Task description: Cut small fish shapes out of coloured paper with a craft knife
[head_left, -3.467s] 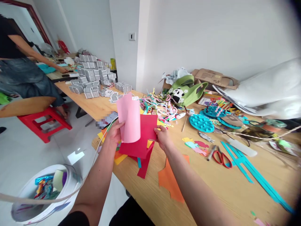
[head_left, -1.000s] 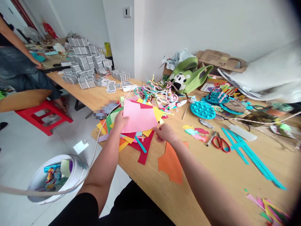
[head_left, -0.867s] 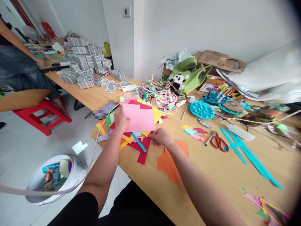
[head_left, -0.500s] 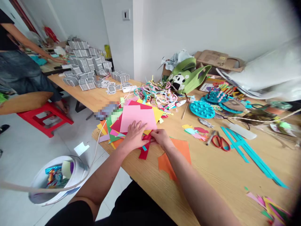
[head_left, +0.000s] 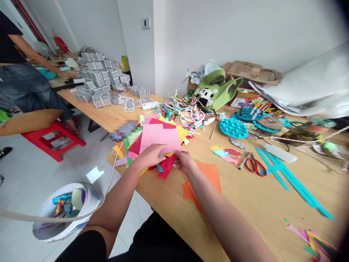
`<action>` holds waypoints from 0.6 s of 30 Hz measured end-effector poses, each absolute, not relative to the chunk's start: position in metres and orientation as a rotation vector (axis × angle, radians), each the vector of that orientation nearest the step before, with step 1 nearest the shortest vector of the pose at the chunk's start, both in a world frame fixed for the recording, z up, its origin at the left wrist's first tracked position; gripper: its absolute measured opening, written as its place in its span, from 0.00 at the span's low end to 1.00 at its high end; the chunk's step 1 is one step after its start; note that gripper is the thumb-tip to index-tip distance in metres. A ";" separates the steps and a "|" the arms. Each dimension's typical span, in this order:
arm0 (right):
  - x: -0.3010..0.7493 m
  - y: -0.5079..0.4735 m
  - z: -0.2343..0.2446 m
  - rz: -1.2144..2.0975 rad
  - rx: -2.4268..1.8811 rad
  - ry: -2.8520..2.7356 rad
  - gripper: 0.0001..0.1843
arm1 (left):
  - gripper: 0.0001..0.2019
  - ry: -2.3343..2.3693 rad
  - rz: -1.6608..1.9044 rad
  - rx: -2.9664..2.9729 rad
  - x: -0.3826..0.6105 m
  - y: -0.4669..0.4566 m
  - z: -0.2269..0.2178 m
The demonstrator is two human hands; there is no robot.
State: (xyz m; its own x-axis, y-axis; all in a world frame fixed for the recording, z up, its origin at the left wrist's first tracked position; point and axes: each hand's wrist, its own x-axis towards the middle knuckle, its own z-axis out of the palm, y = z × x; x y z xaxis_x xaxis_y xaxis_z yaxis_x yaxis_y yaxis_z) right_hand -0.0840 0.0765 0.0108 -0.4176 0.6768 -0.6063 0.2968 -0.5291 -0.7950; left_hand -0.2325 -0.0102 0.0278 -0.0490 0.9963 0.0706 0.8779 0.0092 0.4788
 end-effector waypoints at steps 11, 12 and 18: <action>-0.090 0.089 0.024 1.758 -1.359 -1.615 0.11 | 0.31 2.001 0.560 1.972 -0.228 -0.011 0.031; -0.089 0.091 0.029 1.739 -1.330 -1.617 0.15 | 0.30 2.002 0.564 1.972 -0.229 -0.011 0.031; -0.066 0.100 0.057 1.729 -1.281 -1.567 0.13 | 0.28 2.050 0.556 1.933 -0.230 -0.012 0.029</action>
State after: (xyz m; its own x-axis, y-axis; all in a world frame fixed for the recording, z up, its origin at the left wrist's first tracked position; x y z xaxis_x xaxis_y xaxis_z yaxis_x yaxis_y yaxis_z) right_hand -0.0665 0.0997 0.0568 -0.4499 0.8344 -0.3183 0.2350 -0.2333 -0.9436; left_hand -0.2302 -0.0123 0.0290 -0.0740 0.9951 0.0655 0.8920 0.0367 0.4506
